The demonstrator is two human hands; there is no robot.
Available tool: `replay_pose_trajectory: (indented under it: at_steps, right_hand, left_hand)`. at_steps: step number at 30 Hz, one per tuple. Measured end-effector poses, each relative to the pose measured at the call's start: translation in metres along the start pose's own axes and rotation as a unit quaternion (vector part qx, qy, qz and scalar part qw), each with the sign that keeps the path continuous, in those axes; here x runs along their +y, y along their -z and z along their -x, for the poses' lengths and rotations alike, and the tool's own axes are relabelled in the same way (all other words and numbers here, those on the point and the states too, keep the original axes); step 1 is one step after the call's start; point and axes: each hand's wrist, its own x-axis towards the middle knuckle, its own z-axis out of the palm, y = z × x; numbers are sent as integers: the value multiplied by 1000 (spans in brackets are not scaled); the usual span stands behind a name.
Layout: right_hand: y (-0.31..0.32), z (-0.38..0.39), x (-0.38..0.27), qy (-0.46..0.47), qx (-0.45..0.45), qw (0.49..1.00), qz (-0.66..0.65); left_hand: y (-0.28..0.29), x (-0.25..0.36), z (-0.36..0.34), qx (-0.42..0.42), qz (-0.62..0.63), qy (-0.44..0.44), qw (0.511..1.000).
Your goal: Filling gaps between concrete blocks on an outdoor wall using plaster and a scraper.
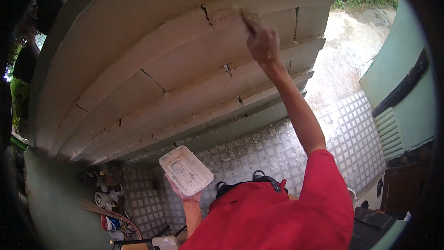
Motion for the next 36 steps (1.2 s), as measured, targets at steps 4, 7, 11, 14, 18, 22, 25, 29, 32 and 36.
replay_pose_trajectory:
  at_steps: [4, 7, 11, 14, 18, 22, 25, 29, 32, 36]
  right_hand:
    - [22, -27, 15, -265, -49, 963, -13]
    - [9, -22, 13, -221, 21, 975, -29]
    - [-11, -14, -10, -198, 17, 980, -21]
    - [-14, -15, -35, -221, -11, 974, -51]
    - [-22, -6, -40, -132, -6, 990, -43]
    - [-25, -10, -59, -165, -36, 985, -43]
    - [-20, -10, -57, -172, -43, 979, -98]
    - [-12, 2, -15, -301, -32, 898, -318]
    - [8, -4, 31, -291, 21, 897, -332]
    - [3, -17, 47, -174, 87, 977, 86]
  left_hand:
    - [3, 2, 1, -2, 8, 13, 1000]
    - [8, 1, -3, -7, -4, 17, 1000]
    - [7, 1, -7, -8, -7, 20, 1000]
    - [9, 4, -8, -12, -12, 22, 1000]
    - [13, 5, -9, -25, -19, 22, 999]
    - [5, 6, -10, -30, -25, 22, 999]
    - [10, 6, -10, -21, -22, 23, 999]
    - [8, 7, -7, -24, -34, 9, 999]
    - [5, 6, -6, -15, -35, 5, 999]
    - [-1, 5, -6, -6, -38, -1, 999]
